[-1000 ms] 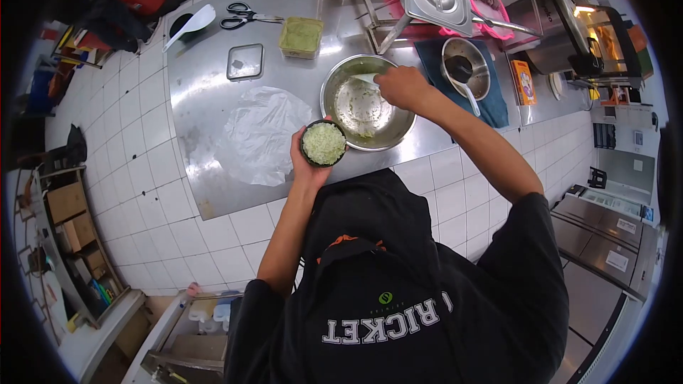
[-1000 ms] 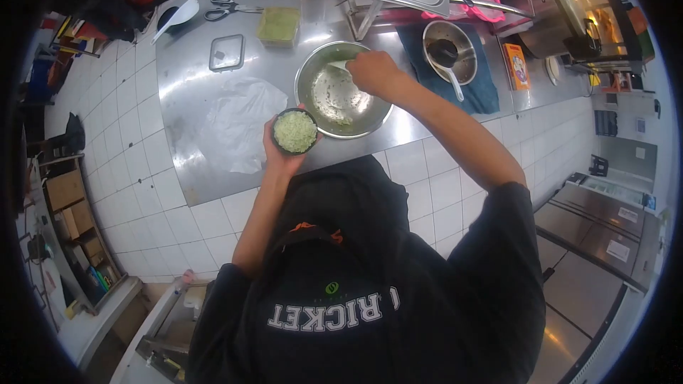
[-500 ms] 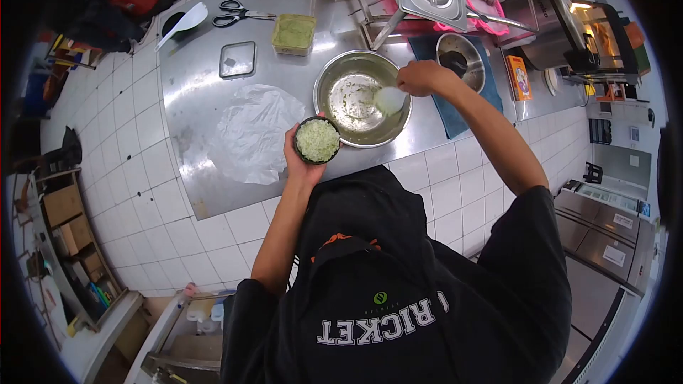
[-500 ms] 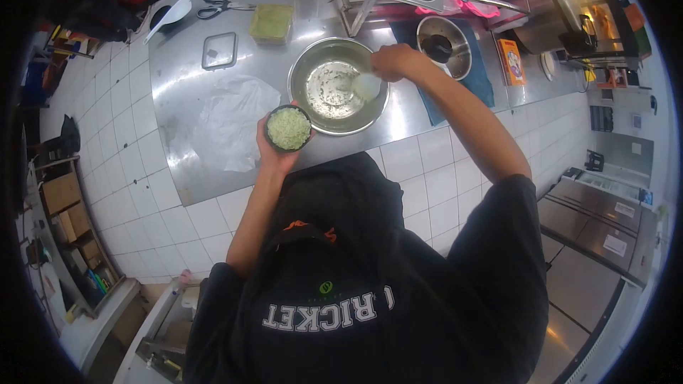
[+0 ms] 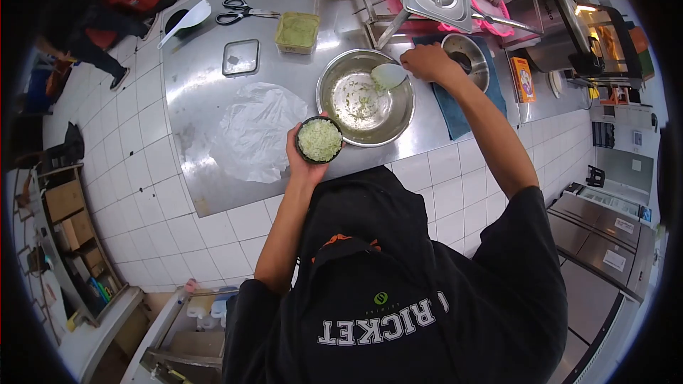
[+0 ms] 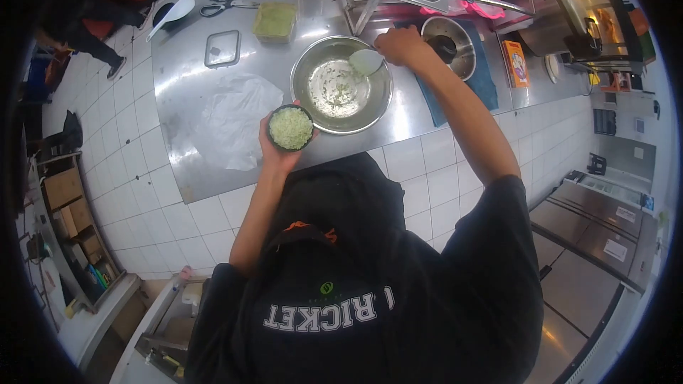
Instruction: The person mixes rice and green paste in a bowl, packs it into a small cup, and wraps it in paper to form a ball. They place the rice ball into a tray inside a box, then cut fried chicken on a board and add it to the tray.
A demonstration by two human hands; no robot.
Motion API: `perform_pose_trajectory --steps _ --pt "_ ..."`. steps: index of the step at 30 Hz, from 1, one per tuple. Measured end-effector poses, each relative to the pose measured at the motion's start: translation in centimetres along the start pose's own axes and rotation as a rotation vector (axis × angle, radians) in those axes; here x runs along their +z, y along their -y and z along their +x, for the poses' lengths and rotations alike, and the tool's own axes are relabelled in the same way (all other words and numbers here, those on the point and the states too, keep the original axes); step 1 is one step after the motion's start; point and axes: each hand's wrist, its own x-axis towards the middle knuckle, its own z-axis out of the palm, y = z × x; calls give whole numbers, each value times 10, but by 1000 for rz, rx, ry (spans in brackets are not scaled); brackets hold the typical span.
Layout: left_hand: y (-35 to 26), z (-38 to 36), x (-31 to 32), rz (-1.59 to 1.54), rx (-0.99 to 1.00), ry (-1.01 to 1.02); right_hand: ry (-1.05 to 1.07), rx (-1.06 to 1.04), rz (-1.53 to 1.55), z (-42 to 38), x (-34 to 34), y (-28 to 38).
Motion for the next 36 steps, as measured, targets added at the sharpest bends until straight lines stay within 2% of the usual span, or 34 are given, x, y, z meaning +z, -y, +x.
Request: perform_pose_trajectory --steps 2,3,9,16,22,25,29,32,33,36 --pt "-1 -1 4 -22 4 -17 -63 -41 77 4 3 4" --pt "-2 0 6 -22 13 -25 43 -67 93 9 4 7" --pt "1 -2 6 -33 16 -21 95 -304 36 5 23 68" --pt "1 1 0 1 31 -2 -79 -428 -14 -3 1 98" --pt "2 1 -2 -4 29 -8 -176 -424 -102 -15 -1 112" --pt "1 0 -2 -41 10 -11 -91 -395 -6 -8 -14 101" --pt "-2 -2 -2 -73 -9 33 35 -396 375 4 14 55" --pt "-10 -21 9 -103 49 -91 18 -360 589 -7 31 39" --pt "-13 -26 5 -103 78 -74 17 -338 671 -14 34 33" --pt "-22 -34 23 -95 112 -190 -46 -272 893 -51 21 34"
